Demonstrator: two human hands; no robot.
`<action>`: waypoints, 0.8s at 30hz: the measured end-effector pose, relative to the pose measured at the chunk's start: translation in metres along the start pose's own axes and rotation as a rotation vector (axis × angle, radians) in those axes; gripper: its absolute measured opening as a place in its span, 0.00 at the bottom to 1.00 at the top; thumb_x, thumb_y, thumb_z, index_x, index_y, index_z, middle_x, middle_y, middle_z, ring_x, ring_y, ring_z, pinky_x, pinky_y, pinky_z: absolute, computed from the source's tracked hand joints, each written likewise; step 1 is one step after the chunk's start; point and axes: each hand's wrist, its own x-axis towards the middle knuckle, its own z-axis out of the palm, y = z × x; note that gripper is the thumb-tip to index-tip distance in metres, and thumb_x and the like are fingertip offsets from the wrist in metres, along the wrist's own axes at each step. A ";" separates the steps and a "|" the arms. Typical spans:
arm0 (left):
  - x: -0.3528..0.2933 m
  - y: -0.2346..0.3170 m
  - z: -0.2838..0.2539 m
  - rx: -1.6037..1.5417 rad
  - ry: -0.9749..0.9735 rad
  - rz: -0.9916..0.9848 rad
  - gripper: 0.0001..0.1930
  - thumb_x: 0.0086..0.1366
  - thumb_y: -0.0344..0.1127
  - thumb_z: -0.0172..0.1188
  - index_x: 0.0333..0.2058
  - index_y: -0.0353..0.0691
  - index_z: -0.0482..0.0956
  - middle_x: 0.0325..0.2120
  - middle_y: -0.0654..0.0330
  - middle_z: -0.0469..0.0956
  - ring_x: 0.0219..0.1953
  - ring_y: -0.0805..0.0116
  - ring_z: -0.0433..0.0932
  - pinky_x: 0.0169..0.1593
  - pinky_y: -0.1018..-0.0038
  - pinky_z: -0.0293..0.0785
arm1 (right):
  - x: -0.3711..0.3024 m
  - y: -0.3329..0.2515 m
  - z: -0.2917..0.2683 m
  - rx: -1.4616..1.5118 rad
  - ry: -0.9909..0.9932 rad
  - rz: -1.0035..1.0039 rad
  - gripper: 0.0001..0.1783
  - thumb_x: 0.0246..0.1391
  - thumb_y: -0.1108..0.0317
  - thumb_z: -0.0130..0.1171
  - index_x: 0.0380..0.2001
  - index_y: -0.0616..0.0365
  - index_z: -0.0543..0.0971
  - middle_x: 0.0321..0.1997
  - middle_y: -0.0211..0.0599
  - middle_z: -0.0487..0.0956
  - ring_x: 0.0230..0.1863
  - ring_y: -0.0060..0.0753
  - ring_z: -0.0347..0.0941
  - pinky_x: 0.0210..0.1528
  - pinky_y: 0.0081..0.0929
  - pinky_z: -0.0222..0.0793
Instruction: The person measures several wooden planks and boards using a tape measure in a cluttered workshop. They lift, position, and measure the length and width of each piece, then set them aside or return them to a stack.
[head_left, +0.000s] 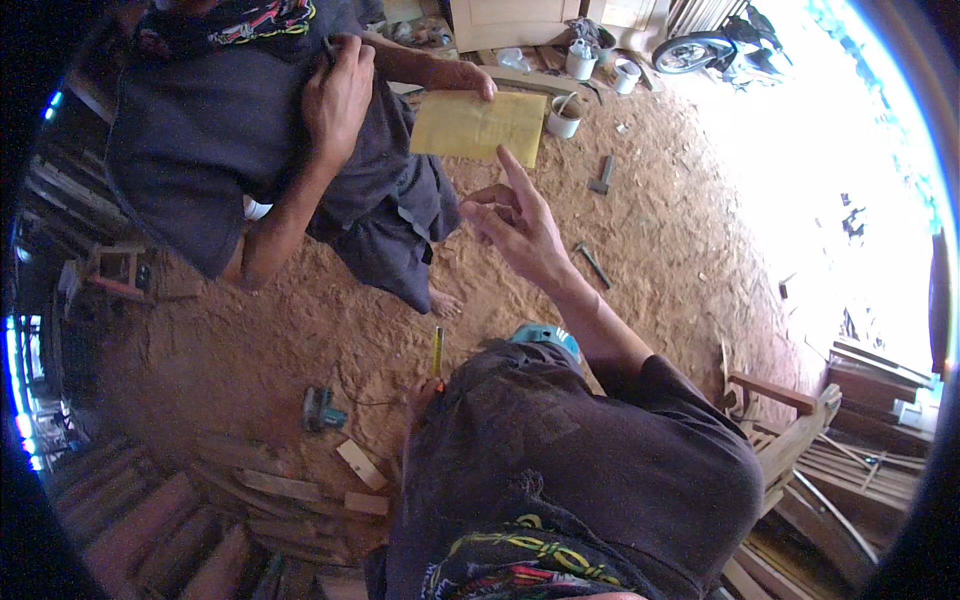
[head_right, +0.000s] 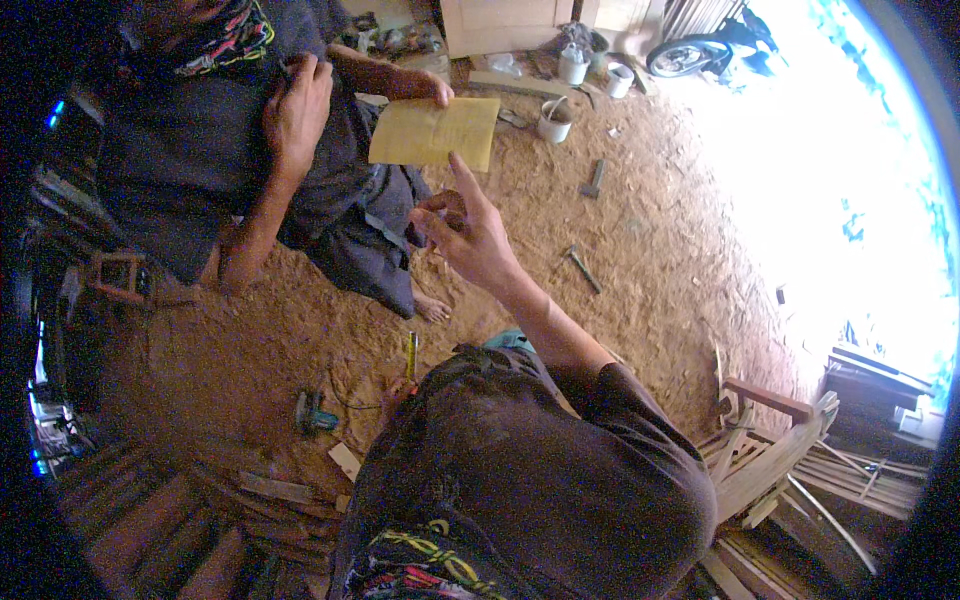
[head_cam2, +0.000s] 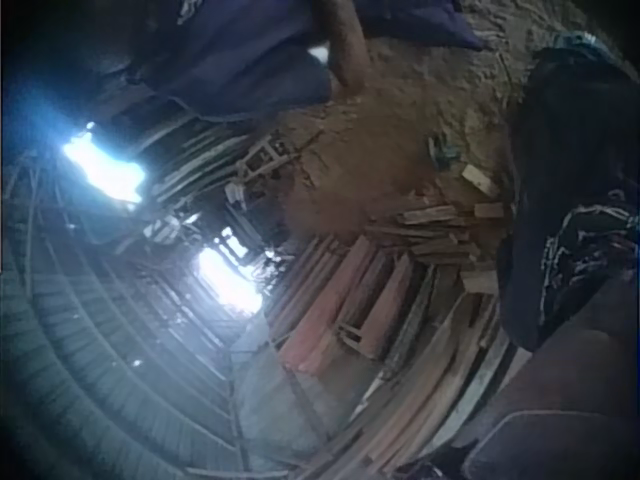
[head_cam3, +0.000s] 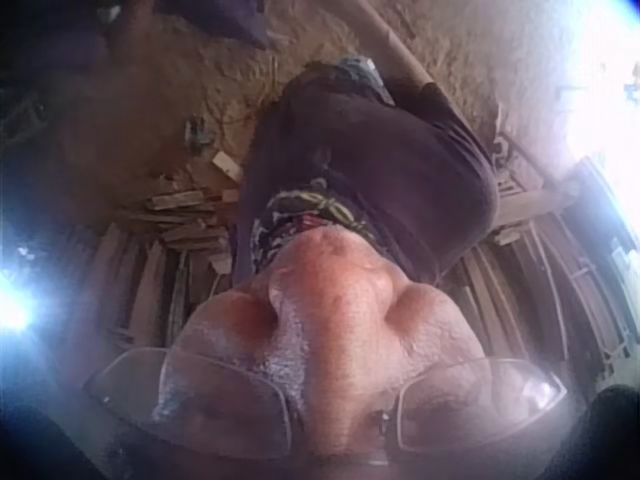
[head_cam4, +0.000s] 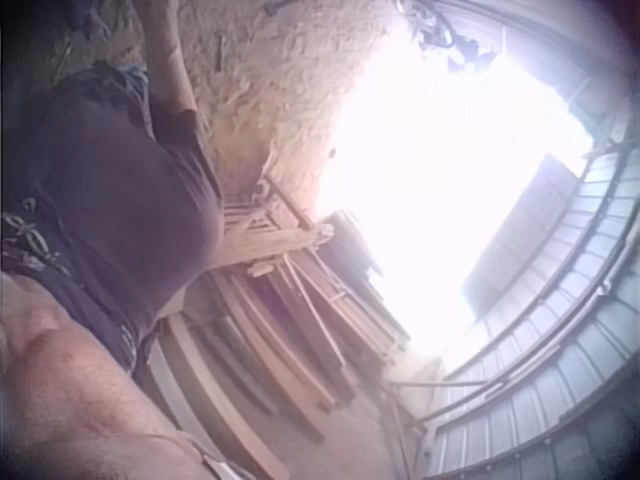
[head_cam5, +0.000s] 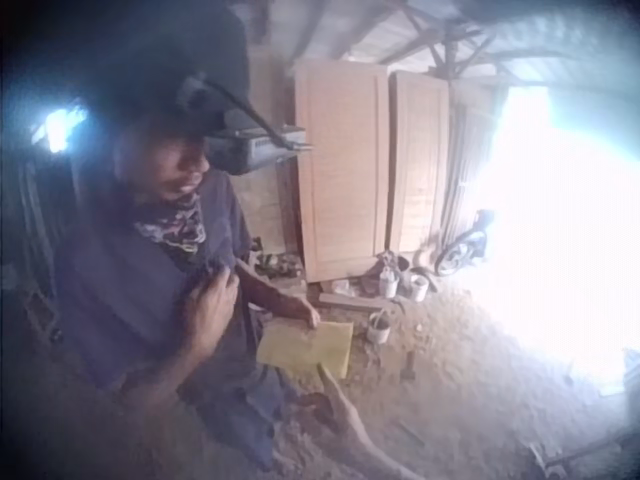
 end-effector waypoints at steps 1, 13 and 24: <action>0.003 -0.003 0.003 0.074 0.006 0.011 0.10 0.65 0.29 0.59 0.46 0.41 0.76 0.42 0.54 0.73 0.53 0.56 0.71 0.54 0.64 0.69 | 0.006 0.000 -0.002 -0.012 -0.008 -0.008 0.47 0.65 0.70 0.61 0.76 0.61 0.43 0.46 0.40 0.82 0.36 0.20 0.74 0.38 0.21 0.73; 0.000 -0.015 -0.004 -0.007 -0.173 -0.172 0.08 0.66 0.29 0.56 0.44 0.44 0.74 0.44 0.57 0.72 0.52 0.60 0.72 0.53 0.66 0.69 | 0.010 0.003 -0.004 -0.029 -0.046 -0.013 0.46 0.66 0.70 0.61 0.76 0.60 0.45 0.47 0.39 0.81 0.37 0.19 0.75 0.38 0.21 0.73; 0.014 -0.011 0.018 0.167 -0.146 -0.136 0.15 0.65 0.25 0.53 0.48 0.46 0.80 0.42 0.61 0.75 0.52 0.63 0.73 0.63 0.64 0.58 | 0.015 0.009 -0.009 -0.006 -0.074 0.013 0.45 0.65 0.69 0.62 0.76 0.60 0.47 0.48 0.40 0.80 0.39 0.20 0.76 0.40 0.21 0.74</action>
